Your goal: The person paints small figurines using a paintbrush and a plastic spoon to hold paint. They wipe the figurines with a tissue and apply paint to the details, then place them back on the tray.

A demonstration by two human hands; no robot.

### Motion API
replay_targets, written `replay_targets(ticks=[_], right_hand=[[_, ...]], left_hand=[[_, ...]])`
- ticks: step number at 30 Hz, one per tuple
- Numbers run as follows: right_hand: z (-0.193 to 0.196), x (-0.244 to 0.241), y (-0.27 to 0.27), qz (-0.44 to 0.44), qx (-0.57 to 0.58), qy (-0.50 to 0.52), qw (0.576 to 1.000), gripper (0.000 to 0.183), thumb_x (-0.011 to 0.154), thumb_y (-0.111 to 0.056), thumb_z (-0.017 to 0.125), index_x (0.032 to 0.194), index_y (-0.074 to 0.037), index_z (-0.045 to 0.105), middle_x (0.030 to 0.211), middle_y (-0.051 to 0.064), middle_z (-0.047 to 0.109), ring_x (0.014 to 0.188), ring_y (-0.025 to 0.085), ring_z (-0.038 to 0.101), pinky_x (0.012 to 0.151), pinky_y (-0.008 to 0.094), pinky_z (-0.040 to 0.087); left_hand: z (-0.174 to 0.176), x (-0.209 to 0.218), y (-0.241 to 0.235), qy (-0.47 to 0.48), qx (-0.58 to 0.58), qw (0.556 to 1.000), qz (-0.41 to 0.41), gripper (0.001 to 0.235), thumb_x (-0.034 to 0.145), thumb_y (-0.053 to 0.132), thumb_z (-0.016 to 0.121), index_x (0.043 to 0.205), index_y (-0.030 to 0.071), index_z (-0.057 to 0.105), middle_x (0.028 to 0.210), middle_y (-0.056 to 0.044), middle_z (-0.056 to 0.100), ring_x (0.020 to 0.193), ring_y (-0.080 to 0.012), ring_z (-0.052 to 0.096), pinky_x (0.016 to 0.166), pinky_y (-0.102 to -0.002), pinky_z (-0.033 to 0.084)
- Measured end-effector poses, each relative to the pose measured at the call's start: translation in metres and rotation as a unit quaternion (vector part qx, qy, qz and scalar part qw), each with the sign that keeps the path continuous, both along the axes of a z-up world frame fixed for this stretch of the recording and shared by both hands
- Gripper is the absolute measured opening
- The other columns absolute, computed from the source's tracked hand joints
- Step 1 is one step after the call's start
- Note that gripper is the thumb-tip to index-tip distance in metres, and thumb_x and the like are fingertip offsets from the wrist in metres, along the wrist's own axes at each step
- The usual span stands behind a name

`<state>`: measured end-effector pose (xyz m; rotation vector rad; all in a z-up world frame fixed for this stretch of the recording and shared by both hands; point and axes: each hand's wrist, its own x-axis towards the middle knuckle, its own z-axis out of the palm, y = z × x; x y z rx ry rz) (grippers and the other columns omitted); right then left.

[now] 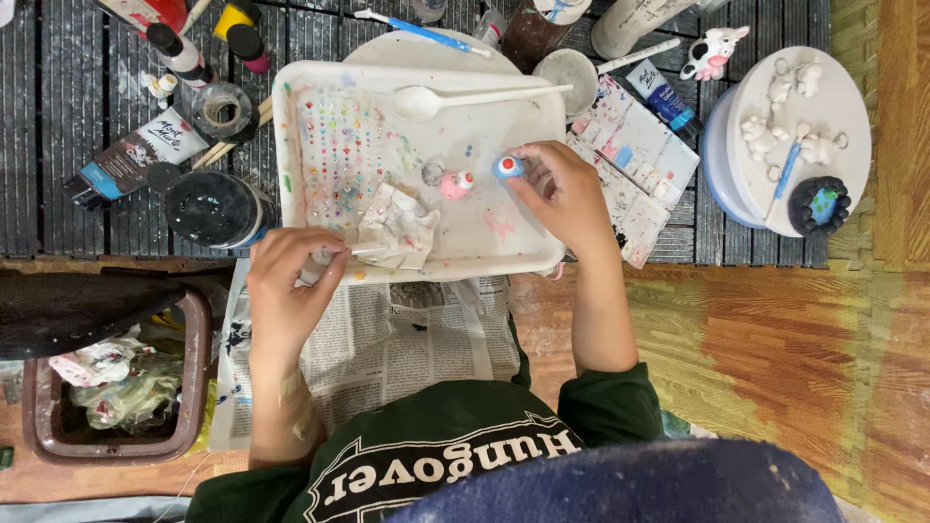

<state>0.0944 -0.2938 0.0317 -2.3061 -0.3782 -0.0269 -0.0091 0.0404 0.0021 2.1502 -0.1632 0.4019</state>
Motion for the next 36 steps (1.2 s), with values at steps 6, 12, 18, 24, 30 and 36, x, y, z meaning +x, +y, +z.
replay_targets(ticks=[6, 12, 18, 24, 30, 36], right_hand=[[-0.019, -0.012, -0.021, -0.044, 0.110, 0.024, 0.993, 0.032, 0.094, -0.002, 0.078, 0.124, -0.003, 0.066, 0.112, 0.004, 0.072, 0.085, 0.008, 0.064, 0.065, 0.021, 0.048], [-0.038, -0.017, -0.039, -0.116, 0.354, 0.110, 0.922, 0.044, 0.100, -0.004, 0.066, 0.142, -0.005, 0.056, 0.106, 0.001, 0.068, 0.079, 0.006, 0.061, 0.060, 0.020, 0.044], [-0.044, -0.017, -0.048, -0.145, 0.488, 0.168, 0.844, 0.034, 0.109, -0.023, 0.057, 0.138, -0.005, 0.056, 0.095, 0.006, 0.071, 0.068, 0.008, 0.060, 0.053, 0.020, 0.041], [-0.044, -0.021, -0.053, -0.152, 0.540, 0.198, 0.803, 0.034, 0.111, -0.024, 0.054, 0.138, -0.005, 0.052, 0.099, 0.009, 0.071, 0.072, 0.012, 0.065, 0.058, 0.022, 0.045], [-0.040, -0.025, -0.053, -0.122, 0.537, 0.194, 0.812, 0.033, 0.112, -0.025, 0.055, 0.138, -0.006, 0.053, 0.100, 0.010, 0.070, 0.069, 0.013, 0.063, 0.059, 0.023, 0.046], [-0.036, -0.035, -0.040, -0.101, 0.556, 0.217, 0.796, 0.032, 0.111, -0.023, 0.058, 0.137, -0.005, 0.053, 0.099, 0.008, 0.069, 0.075, 0.011, 0.066, 0.062, 0.021, 0.052]], left_hand=[[0.000, 0.000, 0.000, 0.001, 0.002, 1.000, -0.001, 0.018, 0.086, 0.004, 0.083, 0.099, 0.008, 0.072, 0.106, -0.003, 0.074, 0.103, -0.0230, 0.066, 0.092, -0.035, 0.043], [0.000, 0.000, 0.000, 0.004, 0.000, 1.000, 0.002, 0.018, 0.087, 0.003, 0.083, 0.100, 0.008, 0.072, 0.108, -0.003, 0.075, 0.104, -0.0232, 0.066, 0.093, -0.035, 0.044], [-0.002, 0.001, 0.000, 0.003, 0.010, 1.000, 0.005, 0.017, 0.087, 0.004, 0.083, 0.099, 0.008, 0.072, 0.108, -0.004, 0.074, 0.105, -0.0240, 0.066, 0.095, -0.036, 0.045], [-0.003, 0.000, 0.000, 0.008, 0.007, 1.000, 0.005, 0.017, 0.088, 0.003, 0.083, 0.100, 0.008, 0.073, 0.109, -0.003, 0.075, 0.105, -0.0239, 0.066, 0.095, -0.036, 0.045], [-0.004, 0.000, 0.000, 0.007, 0.008, 1.000, 0.004, 0.015, 0.089, 0.004, 0.083, 0.100, 0.008, 0.073, 0.109, -0.003, 0.075, 0.106, -0.0231, 0.067, 0.095, -0.035, 0.045], [-0.001, -0.003, -0.001, -0.006, 0.062, 0.998, 0.009, 0.014, 0.093, 0.013, 0.084, 0.100, 0.013, 0.073, 0.107, 0.000, 0.075, 0.105, -0.0177, 0.067, 0.102, -0.036, 0.031]])
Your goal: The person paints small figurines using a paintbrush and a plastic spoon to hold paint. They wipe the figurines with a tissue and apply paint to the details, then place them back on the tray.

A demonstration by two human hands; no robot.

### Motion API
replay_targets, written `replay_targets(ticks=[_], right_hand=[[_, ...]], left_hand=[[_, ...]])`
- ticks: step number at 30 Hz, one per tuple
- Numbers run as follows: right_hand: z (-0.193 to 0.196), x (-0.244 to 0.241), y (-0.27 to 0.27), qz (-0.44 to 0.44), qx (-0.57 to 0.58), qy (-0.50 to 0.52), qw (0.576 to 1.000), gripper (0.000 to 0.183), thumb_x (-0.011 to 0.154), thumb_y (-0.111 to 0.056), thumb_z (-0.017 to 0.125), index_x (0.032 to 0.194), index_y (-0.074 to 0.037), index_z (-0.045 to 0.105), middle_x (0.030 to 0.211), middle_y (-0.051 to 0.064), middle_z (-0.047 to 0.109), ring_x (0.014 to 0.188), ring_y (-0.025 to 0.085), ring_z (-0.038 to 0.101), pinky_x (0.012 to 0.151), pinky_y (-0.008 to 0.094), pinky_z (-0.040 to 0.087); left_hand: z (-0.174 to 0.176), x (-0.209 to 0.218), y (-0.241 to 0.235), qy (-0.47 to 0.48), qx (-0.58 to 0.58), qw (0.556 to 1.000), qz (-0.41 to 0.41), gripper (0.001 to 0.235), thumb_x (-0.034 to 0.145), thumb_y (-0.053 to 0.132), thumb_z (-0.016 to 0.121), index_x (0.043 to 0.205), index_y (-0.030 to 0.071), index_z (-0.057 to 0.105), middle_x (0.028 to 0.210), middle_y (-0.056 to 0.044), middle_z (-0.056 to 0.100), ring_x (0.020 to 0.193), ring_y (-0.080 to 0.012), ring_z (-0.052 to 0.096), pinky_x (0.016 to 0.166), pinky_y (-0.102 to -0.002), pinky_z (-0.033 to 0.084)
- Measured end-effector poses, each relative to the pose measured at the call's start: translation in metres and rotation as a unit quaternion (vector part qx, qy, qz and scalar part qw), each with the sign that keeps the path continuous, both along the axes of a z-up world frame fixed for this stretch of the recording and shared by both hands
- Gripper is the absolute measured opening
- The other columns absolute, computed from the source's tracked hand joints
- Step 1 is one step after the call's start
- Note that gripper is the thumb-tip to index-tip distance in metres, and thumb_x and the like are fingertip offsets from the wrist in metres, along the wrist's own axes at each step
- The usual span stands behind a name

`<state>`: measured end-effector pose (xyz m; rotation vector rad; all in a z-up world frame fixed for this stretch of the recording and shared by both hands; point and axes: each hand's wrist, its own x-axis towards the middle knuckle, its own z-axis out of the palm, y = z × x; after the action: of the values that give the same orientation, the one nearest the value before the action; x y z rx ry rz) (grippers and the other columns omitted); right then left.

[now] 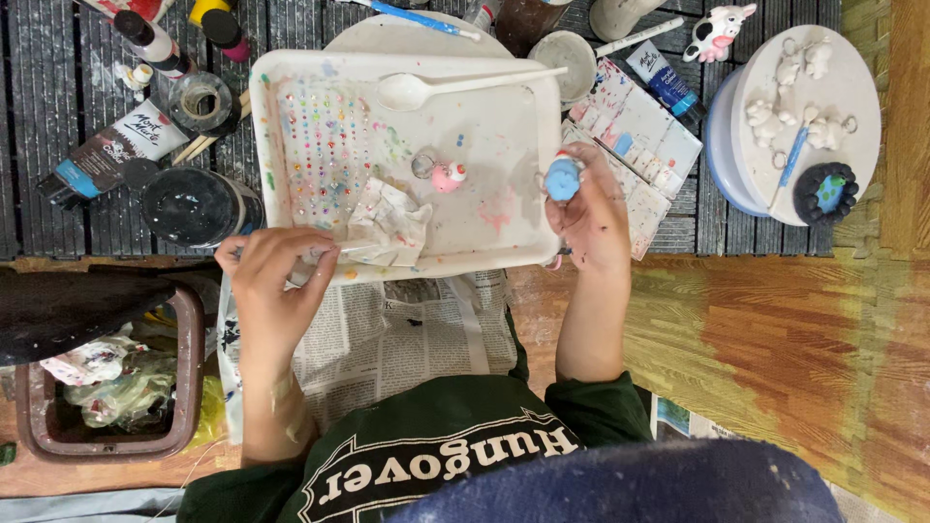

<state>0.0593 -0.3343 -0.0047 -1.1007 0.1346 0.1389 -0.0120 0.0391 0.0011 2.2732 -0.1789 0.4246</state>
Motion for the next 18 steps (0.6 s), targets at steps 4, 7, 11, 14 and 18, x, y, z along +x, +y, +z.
replay_targets(ticks=[4, 7, 11, 14, 18], right_hand=[[0.000, -0.007, 0.016, 0.066, 0.047, 0.001, 0.997, 0.035, 0.109, -0.024, 0.062, 0.137, -0.005, 0.051, 0.101, 0.008, 0.069, 0.077, 0.010, 0.069, 0.062, 0.020, 0.057], [-0.003, -0.013, 0.032, 0.072, 0.040, 0.059, 0.995, 0.045, 0.100, -0.026, 0.062, 0.135, -0.001, 0.049, 0.105, 0.007, 0.067, 0.085, 0.013, 0.071, 0.070, 0.024, 0.059], [-0.006, -0.019, 0.049, 0.182, 0.098, 0.017, 0.978, 0.046, 0.107, -0.030, 0.063, 0.138, 0.001, 0.049, 0.100, 0.008, 0.066, 0.067, 0.010, 0.061, 0.052, 0.019, 0.047], [-0.007, -0.021, 0.056, 0.194, 0.091, 0.039, 0.976, 0.047, 0.106, -0.031, 0.064, 0.138, 0.000, 0.048, 0.102, 0.008, 0.066, 0.067, 0.010, 0.059, 0.054, 0.021, 0.046], [-0.008, -0.022, 0.057, 0.190, 0.079, 0.053, 0.977, 0.048, 0.105, -0.030, 0.066, 0.139, -0.001, 0.048, 0.104, 0.007, 0.065, 0.072, 0.010, 0.061, 0.058, 0.022, 0.048]], left_hand=[[0.008, 0.003, -0.015, -0.054, 0.024, 0.998, -0.018, 0.014, 0.094, 0.020, 0.085, 0.103, 0.017, 0.074, 0.107, 0.003, 0.076, 0.105, -0.0156, 0.067, 0.105, -0.038, 0.029], [0.015, 0.007, -0.044, -0.098, 0.011, 0.993, -0.066, 0.015, 0.091, 0.021, 0.085, 0.103, 0.019, 0.076, 0.105, 0.005, 0.077, 0.098, -0.0137, 0.067, 0.103, -0.039, 0.031], [0.031, 0.013, -0.075, -0.071, -0.058, 0.988, -0.123, 0.022, 0.089, 0.021, 0.085, 0.109, 0.016, 0.077, 0.103, 0.002, 0.076, 0.093, -0.0161, 0.067, 0.094, -0.036, 0.034], [0.040, 0.022, -0.090, -0.082, -0.095, 0.985, -0.115, 0.023, 0.087, 0.020, 0.086, 0.107, 0.015, 0.075, 0.102, 0.001, 0.075, 0.093, -0.0165, 0.067, 0.094, -0.037, 0.036], [0.045, 0.025, -0.091, -0.074, -0.105, 0.986, -0.105, 0.021, 0.087, 0.018, 0.087, 0.104, 0.015, 0.074, 0.100, 0.003, 0.075, 0.089, -0.0151, 0.067, 0.092, -0.036, 0.036]])
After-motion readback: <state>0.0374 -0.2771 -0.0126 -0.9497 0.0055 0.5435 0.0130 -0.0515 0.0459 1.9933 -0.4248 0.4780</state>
